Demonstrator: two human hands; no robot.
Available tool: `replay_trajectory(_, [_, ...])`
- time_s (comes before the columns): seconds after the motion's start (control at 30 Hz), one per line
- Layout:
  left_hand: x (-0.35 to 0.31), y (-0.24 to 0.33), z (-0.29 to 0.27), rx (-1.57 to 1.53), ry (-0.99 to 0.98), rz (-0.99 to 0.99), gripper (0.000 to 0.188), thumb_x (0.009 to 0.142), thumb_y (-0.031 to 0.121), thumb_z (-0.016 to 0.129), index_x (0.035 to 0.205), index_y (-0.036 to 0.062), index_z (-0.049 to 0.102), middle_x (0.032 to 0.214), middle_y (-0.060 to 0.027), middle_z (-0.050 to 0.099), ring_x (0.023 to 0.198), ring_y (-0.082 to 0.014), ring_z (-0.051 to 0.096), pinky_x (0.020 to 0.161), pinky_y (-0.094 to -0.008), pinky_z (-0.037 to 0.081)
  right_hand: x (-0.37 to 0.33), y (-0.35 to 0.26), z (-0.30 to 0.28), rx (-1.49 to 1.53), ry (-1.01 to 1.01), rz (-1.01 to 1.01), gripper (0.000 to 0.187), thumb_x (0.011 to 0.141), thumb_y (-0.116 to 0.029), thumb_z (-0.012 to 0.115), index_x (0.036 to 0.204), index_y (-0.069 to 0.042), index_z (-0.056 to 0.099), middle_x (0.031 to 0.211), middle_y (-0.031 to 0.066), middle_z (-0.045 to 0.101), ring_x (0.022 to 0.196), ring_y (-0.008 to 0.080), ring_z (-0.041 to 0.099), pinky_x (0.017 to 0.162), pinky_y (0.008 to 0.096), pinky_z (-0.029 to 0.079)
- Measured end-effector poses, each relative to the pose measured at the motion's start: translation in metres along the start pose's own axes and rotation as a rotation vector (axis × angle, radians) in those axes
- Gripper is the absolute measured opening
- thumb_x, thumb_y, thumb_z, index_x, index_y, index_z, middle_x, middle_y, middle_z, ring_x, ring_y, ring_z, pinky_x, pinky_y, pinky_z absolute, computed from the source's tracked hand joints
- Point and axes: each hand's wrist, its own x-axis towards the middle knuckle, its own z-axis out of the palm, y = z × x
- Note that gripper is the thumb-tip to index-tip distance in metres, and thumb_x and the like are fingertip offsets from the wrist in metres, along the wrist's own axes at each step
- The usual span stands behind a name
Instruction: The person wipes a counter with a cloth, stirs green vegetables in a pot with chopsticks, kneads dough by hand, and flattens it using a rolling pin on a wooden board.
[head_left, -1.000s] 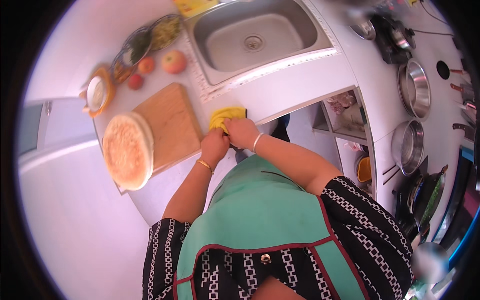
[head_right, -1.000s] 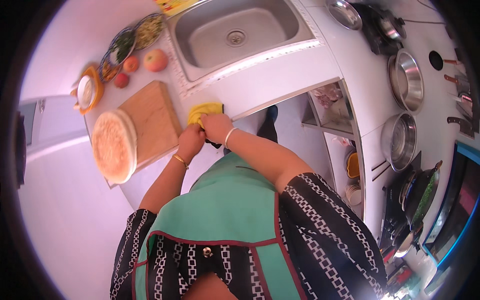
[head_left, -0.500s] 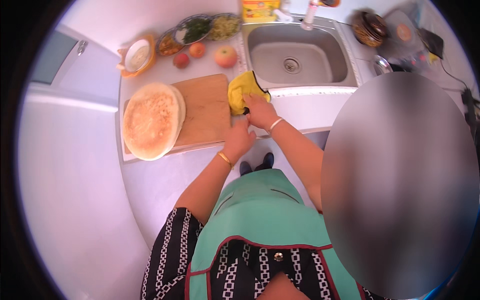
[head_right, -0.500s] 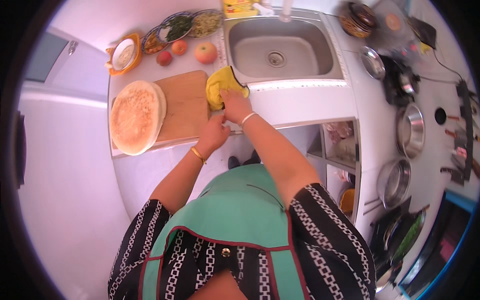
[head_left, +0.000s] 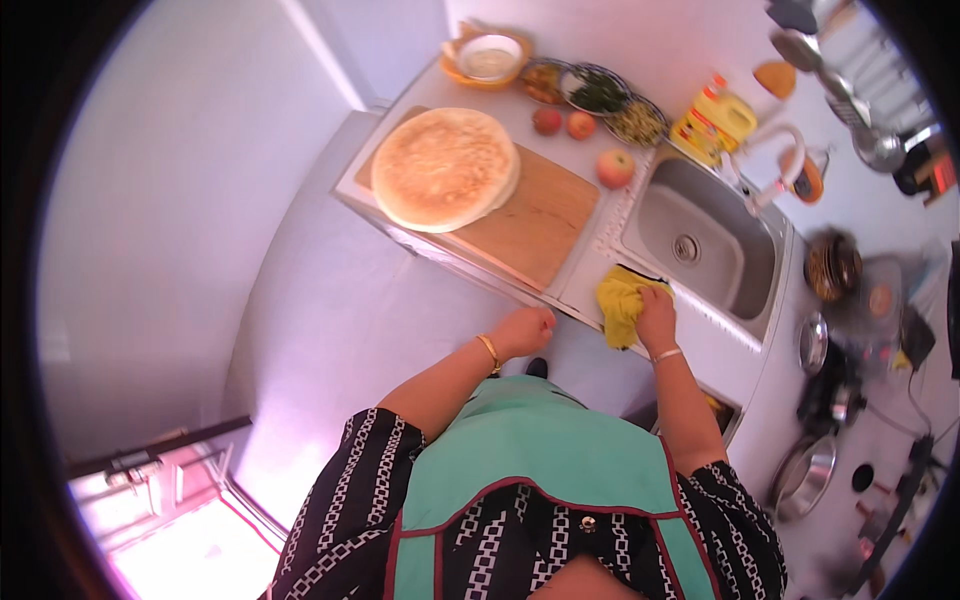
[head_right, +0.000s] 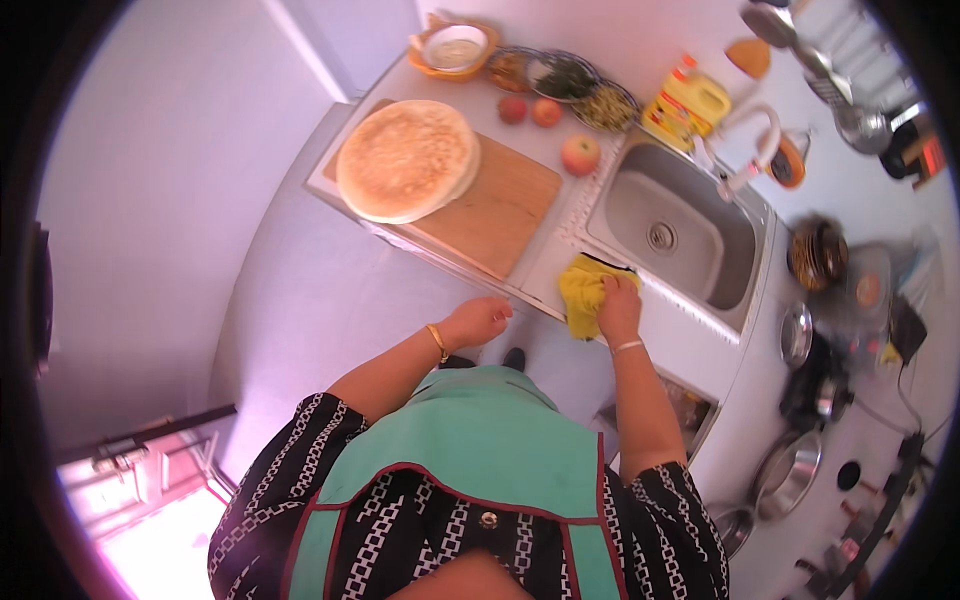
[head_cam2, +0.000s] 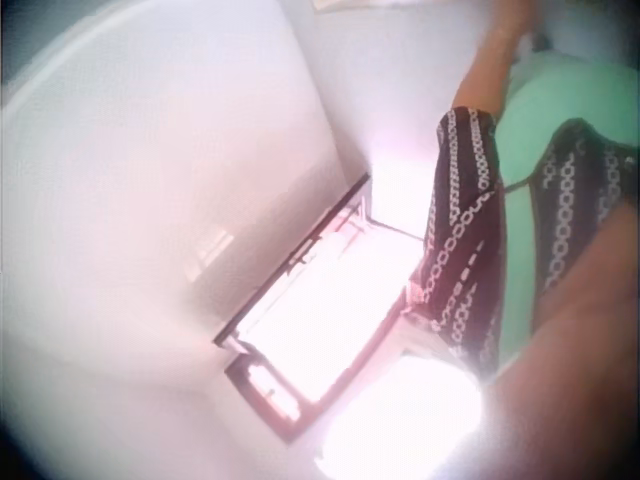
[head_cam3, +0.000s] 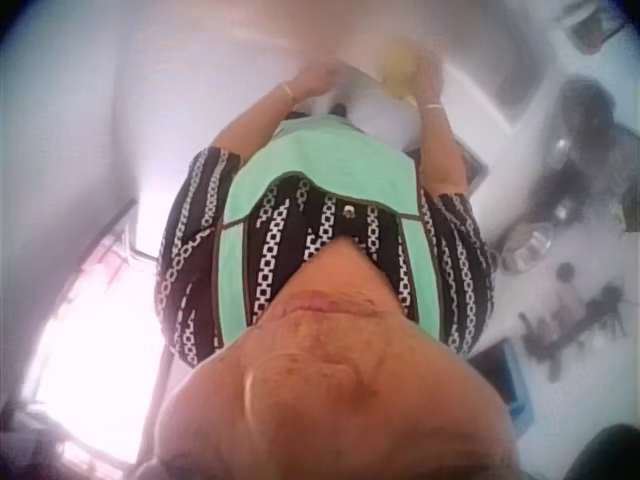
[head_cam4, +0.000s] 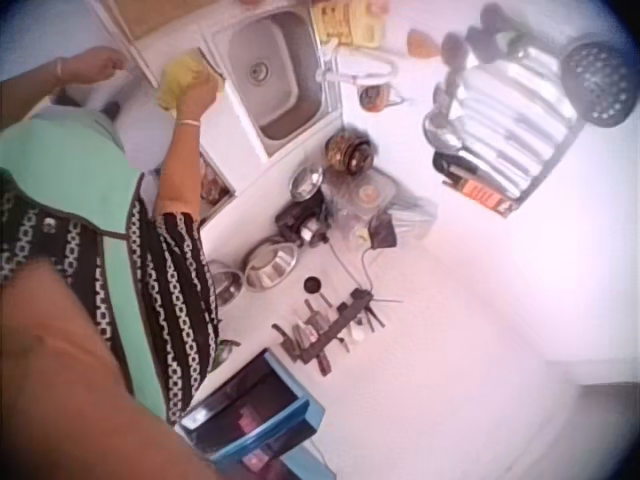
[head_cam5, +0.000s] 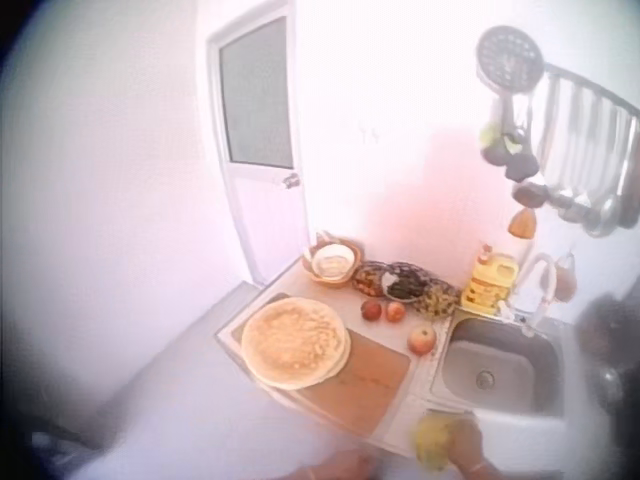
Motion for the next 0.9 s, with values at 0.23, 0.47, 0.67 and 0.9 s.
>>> replay_trajectory(0.23, [-0.088,-0.022,-0.060,-0.105,0.275,-0.013,0.020,0.080,0.016,0.056,0.095,0.0057,0.064,0.090,-0.0158,0.066,0.085,-0.0340,0.063,0.075,-0.0416,0.050,0.007,-0.160,-0.021,0.646,-0.414,-0.212,0.033,0.077,-0.008,0.060,0.110,-0.006,0.062,0.105,0.0167,0.063,0.095,0.0318,0.061,0.082,0.0371,0.049])
replay_trajectory(0.47, [-0.303,-0.113,-0.117,-0.124,0.589,-0.156,0.023,0.086,0.018,0.054,0.104,0.0096,0.064,0.095,-0.0109,0.066,0.088,-0.0271,0.062,0.079,-0.0366,0.050,-0.014,-0.365,0.014,0.651,-0.779,-0.691,0.025,0.083,-0.014,0.058,0.105,-0.007,0.065,0.099,0.0149,0.064,0.085,0.0299,0.062,0.076,0.0380,0.050])
replay_trajectory(0.67, [-0.509,-0.186,-0.111,-0.289,1.049,-0.624,0.023,0.087,0.017,0.051,0.104,0.0084,0.065,0.099,-0.0108,0.067,0.090,-0.0267,0.063,0.080,-0.0368,0.050,-0.027,-0.551,0.060,0.546,-1.060,-0.950,0.029,0.087,-0.014,0.056,0.113,-0.003,0.063,0.106,0.0117,0.066,0.093,0.0204,0.065,0.082,0.0314,0.050])
replay_trajectory(0.9, [-0.567,-0.242,-0.057,-0.466,1.610,-0.878,0.022,0.088,0.018,0.054,0.104,0.0064,0.065,0.091,-0.0111,0.067,0.086,-0.0252,0.064,0.077,-0.0350,0.050,-0.011,-0.756,0.138,0.457,-1.257,-1.357,0.029,0.086,-0.012,0.056,0.113,-0.003,0.063,0.112,0.0115,0.065,0.097,0.0225,0.065,0.085,0.0323,0.050])
